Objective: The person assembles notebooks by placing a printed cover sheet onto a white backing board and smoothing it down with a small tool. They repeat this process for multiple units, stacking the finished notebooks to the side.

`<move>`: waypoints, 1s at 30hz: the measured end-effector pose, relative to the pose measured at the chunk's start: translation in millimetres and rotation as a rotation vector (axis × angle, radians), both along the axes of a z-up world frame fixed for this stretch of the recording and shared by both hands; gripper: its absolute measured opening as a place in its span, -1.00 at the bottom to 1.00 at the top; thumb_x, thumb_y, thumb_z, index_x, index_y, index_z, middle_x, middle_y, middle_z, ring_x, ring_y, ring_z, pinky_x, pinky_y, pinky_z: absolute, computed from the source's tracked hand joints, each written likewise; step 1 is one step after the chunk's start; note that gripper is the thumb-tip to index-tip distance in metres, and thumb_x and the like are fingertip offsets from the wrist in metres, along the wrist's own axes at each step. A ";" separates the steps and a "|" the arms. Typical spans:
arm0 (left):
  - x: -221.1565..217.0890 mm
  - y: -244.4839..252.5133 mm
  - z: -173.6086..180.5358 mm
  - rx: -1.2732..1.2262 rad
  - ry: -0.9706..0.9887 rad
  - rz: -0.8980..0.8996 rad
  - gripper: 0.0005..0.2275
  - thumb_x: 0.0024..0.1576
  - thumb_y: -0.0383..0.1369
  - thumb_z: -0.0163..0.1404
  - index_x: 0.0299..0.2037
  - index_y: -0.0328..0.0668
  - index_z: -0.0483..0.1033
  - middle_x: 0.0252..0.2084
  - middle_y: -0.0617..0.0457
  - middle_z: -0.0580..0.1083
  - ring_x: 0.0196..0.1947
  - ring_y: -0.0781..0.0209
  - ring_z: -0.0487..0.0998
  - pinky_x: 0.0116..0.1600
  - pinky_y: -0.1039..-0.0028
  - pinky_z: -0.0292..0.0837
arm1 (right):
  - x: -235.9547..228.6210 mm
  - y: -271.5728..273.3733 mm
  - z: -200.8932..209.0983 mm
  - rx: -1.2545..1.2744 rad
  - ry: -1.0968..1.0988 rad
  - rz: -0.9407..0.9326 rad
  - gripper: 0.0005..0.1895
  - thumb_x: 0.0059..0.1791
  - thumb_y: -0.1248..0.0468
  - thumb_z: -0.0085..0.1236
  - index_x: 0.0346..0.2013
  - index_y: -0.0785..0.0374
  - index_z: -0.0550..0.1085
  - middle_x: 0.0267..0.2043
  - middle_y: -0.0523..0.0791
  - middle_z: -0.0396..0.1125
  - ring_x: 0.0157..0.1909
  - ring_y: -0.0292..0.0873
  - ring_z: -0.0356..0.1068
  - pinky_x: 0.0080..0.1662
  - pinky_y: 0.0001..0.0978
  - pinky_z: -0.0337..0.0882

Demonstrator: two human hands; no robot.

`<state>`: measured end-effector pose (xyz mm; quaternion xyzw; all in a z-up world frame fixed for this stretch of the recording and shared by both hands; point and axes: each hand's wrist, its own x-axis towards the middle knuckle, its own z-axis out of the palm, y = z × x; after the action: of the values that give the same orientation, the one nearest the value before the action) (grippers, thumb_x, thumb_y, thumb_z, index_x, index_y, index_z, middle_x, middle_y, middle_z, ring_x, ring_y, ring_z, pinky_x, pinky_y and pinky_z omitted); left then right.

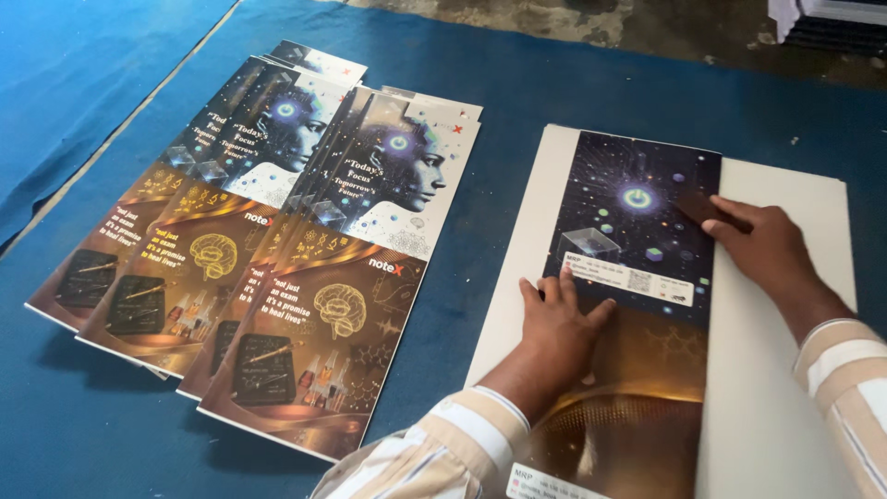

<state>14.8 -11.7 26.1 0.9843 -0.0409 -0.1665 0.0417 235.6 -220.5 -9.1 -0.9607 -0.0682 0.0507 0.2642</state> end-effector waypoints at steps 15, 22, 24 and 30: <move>1.5 -3.0 -3.8 0.028 0.051 0.036 -0.03 -0.13 0.10 0.31 0.50 0.51 -0.06 0.55 -0.35 -0.17 0.48 -0.39 -0.05 0.38 -0.38 -0.21 | -49.1 -17.5 -16.3 -0.011 -0.057 0.131 -0.53 0.02 0.09 0.22 0.24 -0.11 0.51 -0.05 0.10 0.40 0.00 0.05 0.42 0.10 -0.10 0.38; -0.8 -3.9 -2.4 0.062 0.056 0.014 -0.02 -0.09 0.13 0.29 0.52 0.47 -0.11 0.55 -0.35 -0.19 0.57 -0.30 -0.24 0.44 -0.32 -0.38 | -89.2 -26.4 -25.4 0.013 -0.110 0.180 -0.51 -0.02 0.07 0.24 0.23 -0.14 0.52 -0.14 0.05 0.35 -0.07 0.02 0.40 0.06 -0.18 0.40; 2.1 -4.7 -5.2 0.062 0.079 0.035 -0.02 -0.09 0.13 0.28 0.51 0.51 -0.14 0.56 -0.32 -0.22 0.56 -0.28 -0.25 0.44 -0.31 -0.38 | -102.6 -27.4 -26.7 0.041 -0.151 0.200 -0.50 -0.05 0.08 0.25 0.21 -0.15 0.53 -0.14 0.02 0.34 -0.08 -0.01 0.40 0.05 -0.20 0.40; 6.0 -5.8 -7.6 0.048 0.105 0.058 -0.01 -0.09 0.11 0.30 0.52 0.53 -0.14 0.57 -0.32 -0.24 0.56 -0.30 -0.24 0.43 -0.31 -0.35 | -138.4 -31.6 -19.0 0.049 -0.098 0.237 -0.52 -0.06 0.09 0.25 0.18 -0.20 0.53 -0.19 -0.02 0.36 -0.13 -0.06 0.41 0.01 -0.25 0.42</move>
<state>20.8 -17.5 18.5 0.9757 -0.0063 -0.2178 0.0250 97.2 -252.1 -28.1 -0.9405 -0.1952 0.0330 0.2762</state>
